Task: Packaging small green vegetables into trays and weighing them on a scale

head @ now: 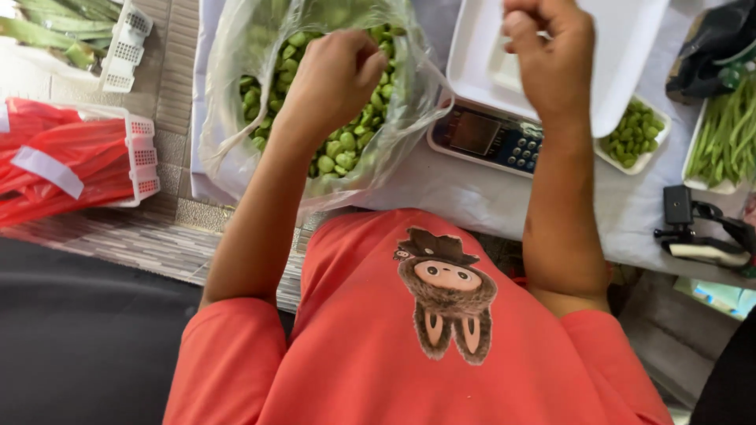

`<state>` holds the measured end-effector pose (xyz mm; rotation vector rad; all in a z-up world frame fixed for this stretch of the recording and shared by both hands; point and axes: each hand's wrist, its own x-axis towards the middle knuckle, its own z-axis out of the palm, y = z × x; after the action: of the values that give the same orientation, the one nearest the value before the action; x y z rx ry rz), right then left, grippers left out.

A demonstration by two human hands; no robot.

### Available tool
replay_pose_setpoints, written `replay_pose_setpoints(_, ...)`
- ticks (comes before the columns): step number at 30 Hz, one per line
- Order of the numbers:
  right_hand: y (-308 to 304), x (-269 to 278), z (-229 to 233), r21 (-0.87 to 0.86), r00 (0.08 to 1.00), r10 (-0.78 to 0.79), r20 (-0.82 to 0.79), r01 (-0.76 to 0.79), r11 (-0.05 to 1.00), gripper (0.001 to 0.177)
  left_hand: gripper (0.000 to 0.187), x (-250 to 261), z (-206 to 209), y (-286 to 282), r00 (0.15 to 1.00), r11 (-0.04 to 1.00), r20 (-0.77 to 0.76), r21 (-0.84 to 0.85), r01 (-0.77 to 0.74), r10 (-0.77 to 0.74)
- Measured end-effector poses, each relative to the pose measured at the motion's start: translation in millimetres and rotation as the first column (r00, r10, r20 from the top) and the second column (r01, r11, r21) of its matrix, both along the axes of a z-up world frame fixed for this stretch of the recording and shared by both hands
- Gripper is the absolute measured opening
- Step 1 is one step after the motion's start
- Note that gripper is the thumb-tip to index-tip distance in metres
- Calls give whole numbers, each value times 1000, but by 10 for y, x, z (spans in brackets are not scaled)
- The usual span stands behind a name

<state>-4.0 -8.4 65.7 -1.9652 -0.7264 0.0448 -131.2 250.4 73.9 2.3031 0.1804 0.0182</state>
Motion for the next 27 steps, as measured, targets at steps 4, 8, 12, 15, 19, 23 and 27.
replay_pose_setpoints(4, 777, -390, 148, -97, 933, 360, 2, -358, 929, 16, 29, -406, -331, 254, 953, 978, -263, 182, -104, 150)
replay_pose_setpoints(8, 1325, -585, -456, -338, 838, 544, -33, -522, 783, 23, 39, -661, -442, 332, 896, 910, -319, 374, -181, 309)
replay_pose_setpoints(12, 1751, -609, -972, -513, 856, 471, 215, -311, 800, 50, 85, -787, -560, 388, 903, 894, -275, 397, -206, 330)
replay_pose_setpoints(15, 1952, -612, -1112, -632, 900, 365, 239, -142, 762, 72, 111, -798, -464, 314, 882, 924, -377, 356, -142, 281)
replay_pose_setpoints(19, 2113, -663, -1132, -750, 946, 263, 191, -32, 660, 84, 118, -793, -533, 306, 880, 931, -418, 359, -67, 225)
replay_pose_setpoints(23, 2114, -715, -914, -786, 971, 208, 120, -35, 617, 82, 130, -795, -560, 300, 849, 978, -506, 203, -57, 154)
replay_pose_setpoints(27, 2072, -724, -988, -749, 939, 253, 232, 6, 662, 74, 133, -821, -739, 282, 916, 964, -381, 265, -22, 126)
